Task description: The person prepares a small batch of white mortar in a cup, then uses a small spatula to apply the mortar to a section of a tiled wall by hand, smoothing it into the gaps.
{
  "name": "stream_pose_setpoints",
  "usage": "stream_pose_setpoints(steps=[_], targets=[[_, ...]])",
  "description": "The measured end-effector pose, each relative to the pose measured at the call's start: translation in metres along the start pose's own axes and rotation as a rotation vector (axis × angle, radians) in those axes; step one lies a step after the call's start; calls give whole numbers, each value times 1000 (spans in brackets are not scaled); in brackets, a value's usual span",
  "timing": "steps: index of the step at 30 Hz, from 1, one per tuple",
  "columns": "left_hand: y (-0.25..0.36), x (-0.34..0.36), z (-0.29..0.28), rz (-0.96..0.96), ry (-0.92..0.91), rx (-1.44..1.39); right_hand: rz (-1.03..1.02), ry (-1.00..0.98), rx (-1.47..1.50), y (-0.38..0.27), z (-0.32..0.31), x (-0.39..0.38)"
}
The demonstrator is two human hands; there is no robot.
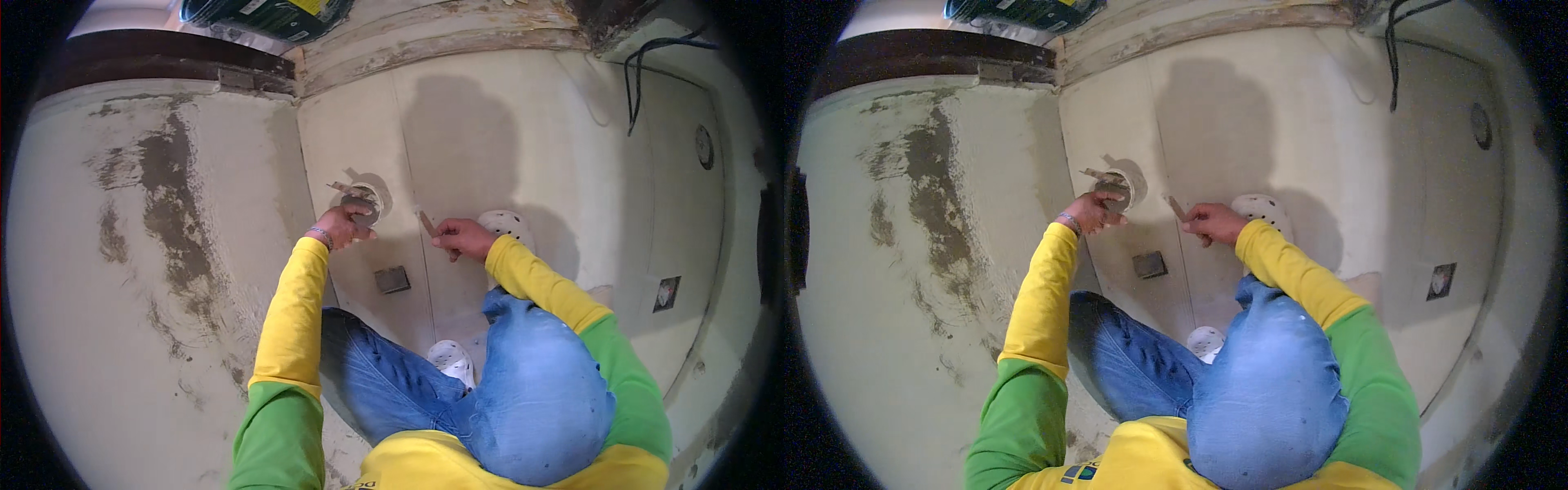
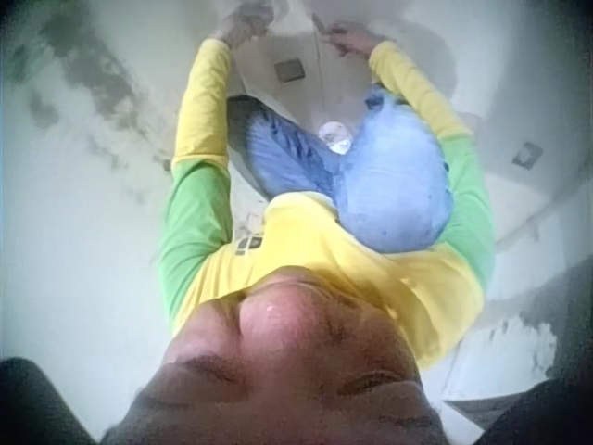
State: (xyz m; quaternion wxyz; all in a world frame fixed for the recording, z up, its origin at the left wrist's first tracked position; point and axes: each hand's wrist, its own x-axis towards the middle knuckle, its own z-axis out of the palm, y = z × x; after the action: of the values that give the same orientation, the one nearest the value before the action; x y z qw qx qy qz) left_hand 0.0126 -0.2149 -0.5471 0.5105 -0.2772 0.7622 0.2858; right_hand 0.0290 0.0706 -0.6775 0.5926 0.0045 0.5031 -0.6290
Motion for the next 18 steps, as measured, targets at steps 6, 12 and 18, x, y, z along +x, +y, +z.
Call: stream_pose_setpoints(steps=[6, 12, 18], targets=[[-32, -14, -7, 142, -23, -454, -10, -5, 38, -6, 8, 1], [-5, -20, 7, 246, -36, -698, -35, 12, 69, -14, -4, -27], [105, 0, 55, 504, 93, -415, -117, 110, 80, -23, -24, -75]])
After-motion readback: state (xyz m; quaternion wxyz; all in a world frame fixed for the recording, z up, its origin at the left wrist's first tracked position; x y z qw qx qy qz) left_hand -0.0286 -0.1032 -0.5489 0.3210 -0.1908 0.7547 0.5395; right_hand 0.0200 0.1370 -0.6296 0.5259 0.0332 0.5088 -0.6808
